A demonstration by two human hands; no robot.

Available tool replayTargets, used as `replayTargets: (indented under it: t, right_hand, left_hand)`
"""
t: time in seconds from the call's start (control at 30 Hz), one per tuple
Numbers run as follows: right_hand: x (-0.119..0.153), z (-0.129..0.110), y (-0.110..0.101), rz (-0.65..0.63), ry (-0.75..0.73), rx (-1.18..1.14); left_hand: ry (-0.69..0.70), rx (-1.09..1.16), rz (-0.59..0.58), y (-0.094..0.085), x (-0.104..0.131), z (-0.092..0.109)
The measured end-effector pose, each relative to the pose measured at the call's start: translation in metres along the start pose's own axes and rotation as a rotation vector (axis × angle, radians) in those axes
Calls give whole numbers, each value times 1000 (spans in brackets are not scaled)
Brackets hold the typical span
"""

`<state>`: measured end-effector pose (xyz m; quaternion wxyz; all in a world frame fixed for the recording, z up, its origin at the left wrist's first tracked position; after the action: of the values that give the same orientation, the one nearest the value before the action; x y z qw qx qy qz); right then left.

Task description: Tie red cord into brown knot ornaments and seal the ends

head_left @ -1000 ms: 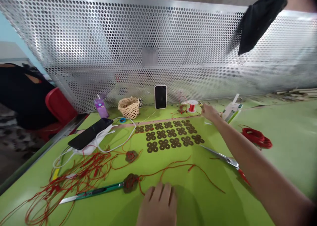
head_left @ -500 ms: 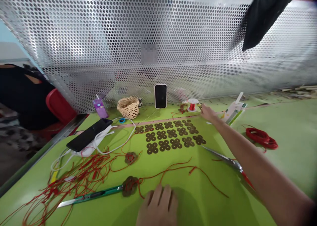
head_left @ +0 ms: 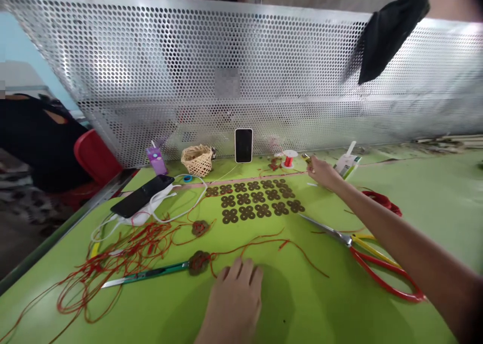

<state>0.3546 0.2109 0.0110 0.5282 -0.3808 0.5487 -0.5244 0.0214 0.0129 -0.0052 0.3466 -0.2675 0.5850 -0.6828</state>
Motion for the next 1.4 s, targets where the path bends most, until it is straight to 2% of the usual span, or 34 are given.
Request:
replayTargets:
  t: [0.17, 0.37, 0.5, 0.63, 0.77, 0.93, 1.07, 1.23, 1.3, 1.4]
  right_hand:
    - [-15, -10, 14, -59, 33, 55]
    - [-37, -19, 31, -121, 15, 89]
    - [-41, -18, 38, -116, -16, 63]
    - [-39, -13, 40, -78, -20, -32]
    - [-38, -11, 25, 30, 31, -202]
    - [-33, -16, -22, 193, 77, -492]
    - [-5, -26, -52, 141, -48, -746]
    - [60, -42, -74, -84, -264, -1082]
    - [88, -49, -77, -194, -338, -977]
    - [125, -62, -74, -300, -514, -639]
  left_hand:
    - [-5, 11, 8, 3, 0, -2]
    - [-1, 18, 47, 20, 2, -9]
    - [46, 21, 102, 25, 6, -11]
    - [61, 15, 91, 25, 7, -10]
    - [31, 23, 60, 21, 6, -8]
    - [-18, 50, -23, 13, 3, -5]
    - [-41, 40, -73, 4, 0, -4]
    - [-88, 41, -111, -9, -4, -4]
    - [-88, 43, -107, -14, -5, -4]
    - [-69, 34, -76, -18, -6, -1]
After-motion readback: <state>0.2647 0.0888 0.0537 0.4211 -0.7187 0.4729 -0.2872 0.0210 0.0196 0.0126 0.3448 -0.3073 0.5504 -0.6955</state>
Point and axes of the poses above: each hand's wrist, its own x-axis away from the middle knuckle, its own y-axis out of the palm, z = x × y, the point moved 4 cm from there along -x, towards the middle knuckle, and after that the axes turned 6 degrees about x, right-handed, at the moved point
